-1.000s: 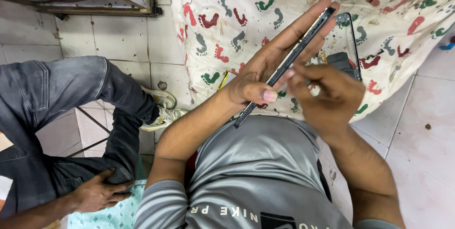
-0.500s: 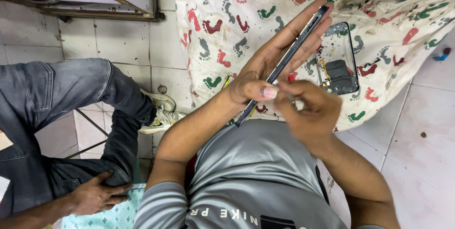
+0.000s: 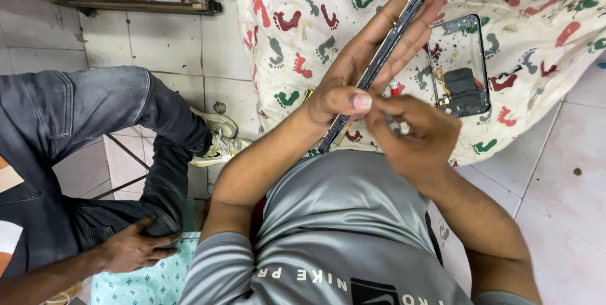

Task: The person disassembles a smartphone, removes the screen and battery, and applies adhesive tape to the frame. The phone remains open with internal components exposed at the end of the clip.

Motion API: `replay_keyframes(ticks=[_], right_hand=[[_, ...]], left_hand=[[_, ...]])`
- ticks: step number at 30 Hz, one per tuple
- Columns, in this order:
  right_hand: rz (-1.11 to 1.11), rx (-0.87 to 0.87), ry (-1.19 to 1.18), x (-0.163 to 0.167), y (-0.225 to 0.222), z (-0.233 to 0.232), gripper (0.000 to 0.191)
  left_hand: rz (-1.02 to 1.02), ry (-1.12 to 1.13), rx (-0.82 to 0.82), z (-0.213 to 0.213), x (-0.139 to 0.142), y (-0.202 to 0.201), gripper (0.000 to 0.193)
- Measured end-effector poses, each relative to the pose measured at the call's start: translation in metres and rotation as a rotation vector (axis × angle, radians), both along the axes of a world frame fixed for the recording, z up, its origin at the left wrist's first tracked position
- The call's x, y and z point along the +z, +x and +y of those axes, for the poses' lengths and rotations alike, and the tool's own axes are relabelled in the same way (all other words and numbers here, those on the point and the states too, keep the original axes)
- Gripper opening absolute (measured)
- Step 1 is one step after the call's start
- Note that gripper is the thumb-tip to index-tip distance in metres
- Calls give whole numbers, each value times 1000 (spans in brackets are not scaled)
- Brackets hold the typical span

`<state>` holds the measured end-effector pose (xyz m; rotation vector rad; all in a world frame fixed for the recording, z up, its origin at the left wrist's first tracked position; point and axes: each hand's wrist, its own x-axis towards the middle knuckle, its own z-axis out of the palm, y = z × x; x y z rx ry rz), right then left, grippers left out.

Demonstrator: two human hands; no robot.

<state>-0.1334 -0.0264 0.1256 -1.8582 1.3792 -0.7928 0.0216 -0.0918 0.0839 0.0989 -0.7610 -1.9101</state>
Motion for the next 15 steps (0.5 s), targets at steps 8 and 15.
replay_keyframes(ticks=[8, 15], right_hand=[[-81, 157, -29, -9, 0, 6, 13], [-81, 51, 69, -4, 1, 16, 12]], left_hand=[[14, 7, 12, -4, -6, -2, 132], [-27, -23, 41, 4, -1, -1, 129]])
